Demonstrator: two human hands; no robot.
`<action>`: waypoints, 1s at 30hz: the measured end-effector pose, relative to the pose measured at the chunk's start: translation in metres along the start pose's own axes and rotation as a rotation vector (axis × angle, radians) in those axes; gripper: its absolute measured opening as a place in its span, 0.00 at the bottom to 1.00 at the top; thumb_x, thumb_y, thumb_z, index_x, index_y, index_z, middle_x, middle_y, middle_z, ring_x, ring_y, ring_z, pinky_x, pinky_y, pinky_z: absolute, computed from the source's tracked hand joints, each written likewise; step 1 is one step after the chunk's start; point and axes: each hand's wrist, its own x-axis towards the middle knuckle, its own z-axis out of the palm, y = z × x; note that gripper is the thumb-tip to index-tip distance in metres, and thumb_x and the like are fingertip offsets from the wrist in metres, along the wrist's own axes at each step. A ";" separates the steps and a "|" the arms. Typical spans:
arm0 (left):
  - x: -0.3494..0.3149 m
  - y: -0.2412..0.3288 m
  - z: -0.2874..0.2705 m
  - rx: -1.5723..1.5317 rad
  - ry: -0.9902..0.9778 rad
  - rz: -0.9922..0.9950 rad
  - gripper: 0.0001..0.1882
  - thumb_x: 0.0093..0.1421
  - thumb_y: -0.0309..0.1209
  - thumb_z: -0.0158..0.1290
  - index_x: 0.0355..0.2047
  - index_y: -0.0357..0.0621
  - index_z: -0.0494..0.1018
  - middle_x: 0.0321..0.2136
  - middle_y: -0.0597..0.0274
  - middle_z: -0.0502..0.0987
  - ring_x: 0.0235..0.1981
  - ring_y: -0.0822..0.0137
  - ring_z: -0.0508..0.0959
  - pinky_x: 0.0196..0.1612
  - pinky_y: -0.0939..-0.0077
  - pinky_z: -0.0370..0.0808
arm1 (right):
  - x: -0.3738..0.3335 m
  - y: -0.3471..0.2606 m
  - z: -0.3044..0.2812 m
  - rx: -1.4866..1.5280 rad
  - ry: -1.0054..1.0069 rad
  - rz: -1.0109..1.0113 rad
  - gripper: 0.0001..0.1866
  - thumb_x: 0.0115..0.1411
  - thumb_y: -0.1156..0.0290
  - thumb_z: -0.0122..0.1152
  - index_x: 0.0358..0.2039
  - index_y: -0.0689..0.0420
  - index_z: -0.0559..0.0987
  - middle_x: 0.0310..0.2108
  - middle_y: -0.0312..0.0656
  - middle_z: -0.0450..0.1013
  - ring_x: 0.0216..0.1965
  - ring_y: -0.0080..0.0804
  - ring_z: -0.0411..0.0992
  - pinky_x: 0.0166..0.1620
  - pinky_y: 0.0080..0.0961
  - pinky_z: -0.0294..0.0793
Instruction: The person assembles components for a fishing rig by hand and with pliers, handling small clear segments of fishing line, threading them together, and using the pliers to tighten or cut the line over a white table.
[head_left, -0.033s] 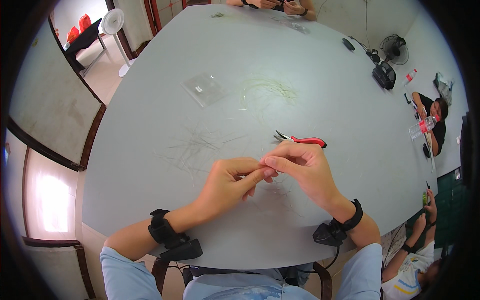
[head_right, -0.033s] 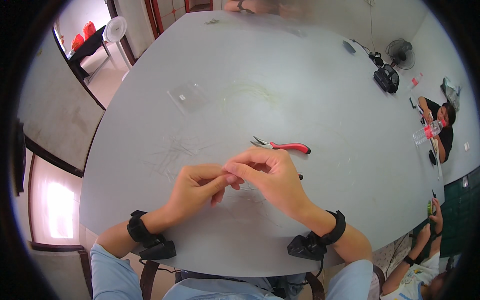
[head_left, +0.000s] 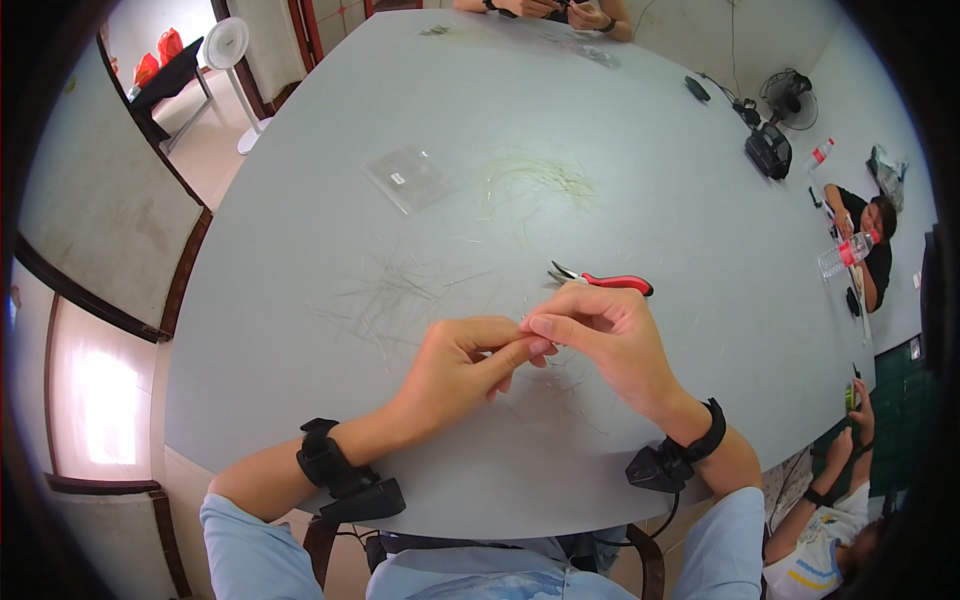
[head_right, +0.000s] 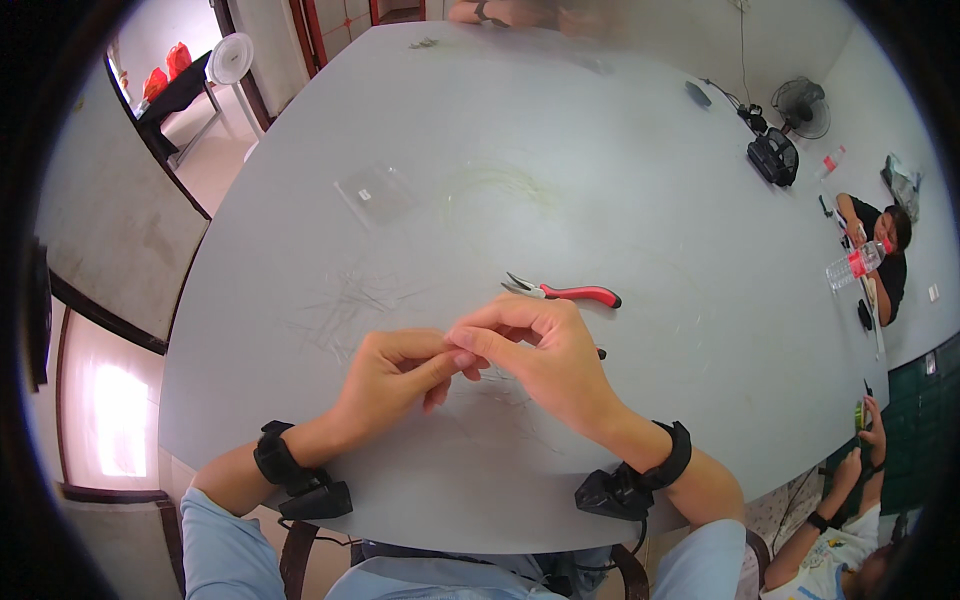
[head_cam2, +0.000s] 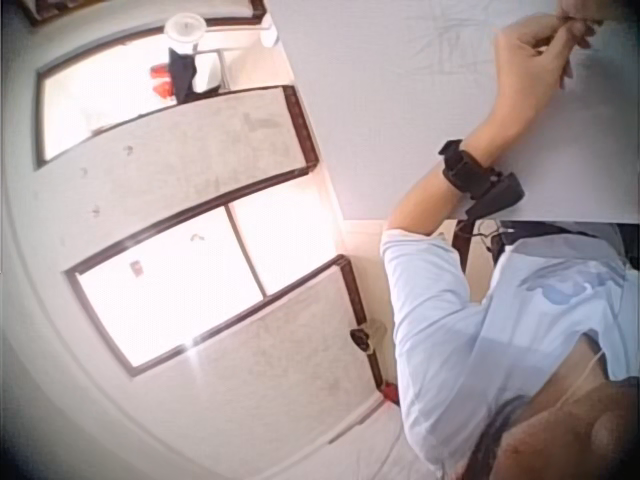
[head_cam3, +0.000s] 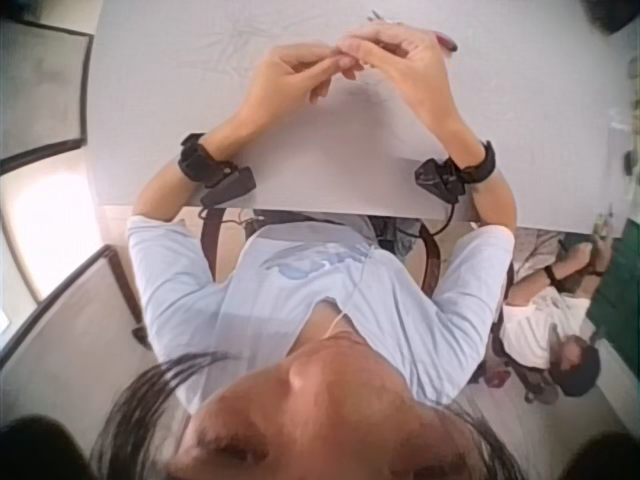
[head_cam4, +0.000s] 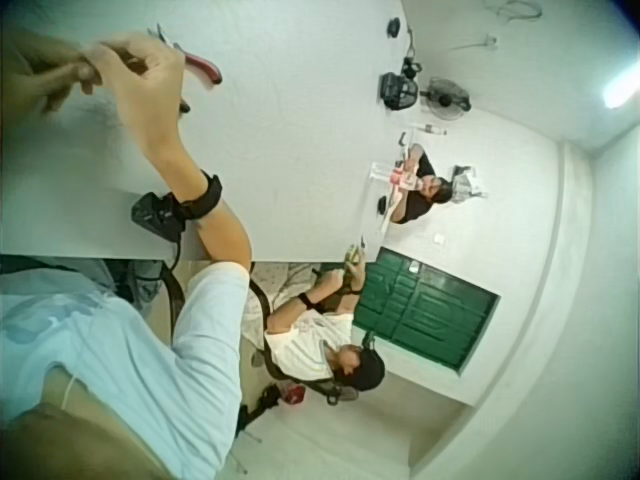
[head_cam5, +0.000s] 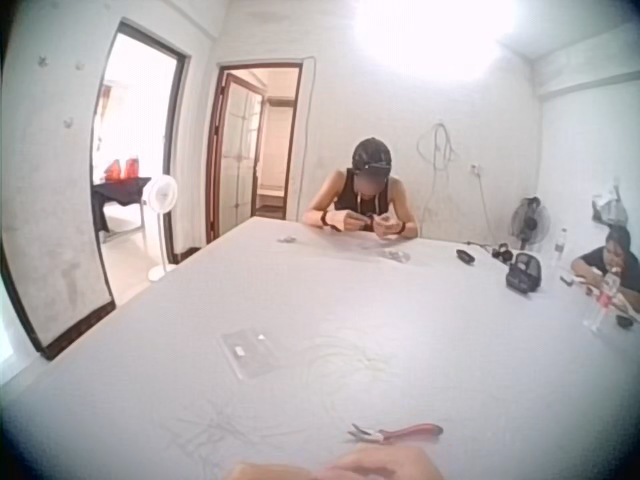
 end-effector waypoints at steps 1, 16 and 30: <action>0.000 0.000 0.000 0.020 -0.021 -0.022 0.10 0.60 0.32 0.51 0.34 0.39 0.77 0.28 0.66 0.76 0.20 0.80 0.69 0.22 0.86 0.65 | 0.000 0.000 -0.001 -0.017 -0.014 -0.012 0.06 0.56 0.74 0.57 0.30 0.63 0.79 0.26 0.37 0.74 0.24 0.19 0.69 0.30 0.15 0.67; 0.003 -0.003 -0.002 -0.091 0.134 0.205 0.09 0.60 0.28 0.50 0.35 0.38 0.78 0.33 0.59 0.73 0.22 0.75 0.71 0.27 0.82 0.71 | -0.001 -0.005 -0.005 -0.545 -0.170 -0.053 0.03 0.49 0.77 0.60 0.23 0.62 0.79 0.19 0.38 0.71 0.21 0.24 0.66 0.27 0.21 0.65; 0.003 0.001 -0.002 -0.135 0.152 0.218 0.11 0.61 0.28 0.48 0.34 0.33 0.77 0.31 0.57 0.75 0.24 0.74 0.75 0.22 0.81 0.74 | -0.001 -0.004 -0.009 -0.682 -0.205 -0.026 0.04 0.49 0.75 0.60 0.23 0.61 0.79 0.20 0.39 0.72 0.20 0.28 0.67 0.26 0.23 0.64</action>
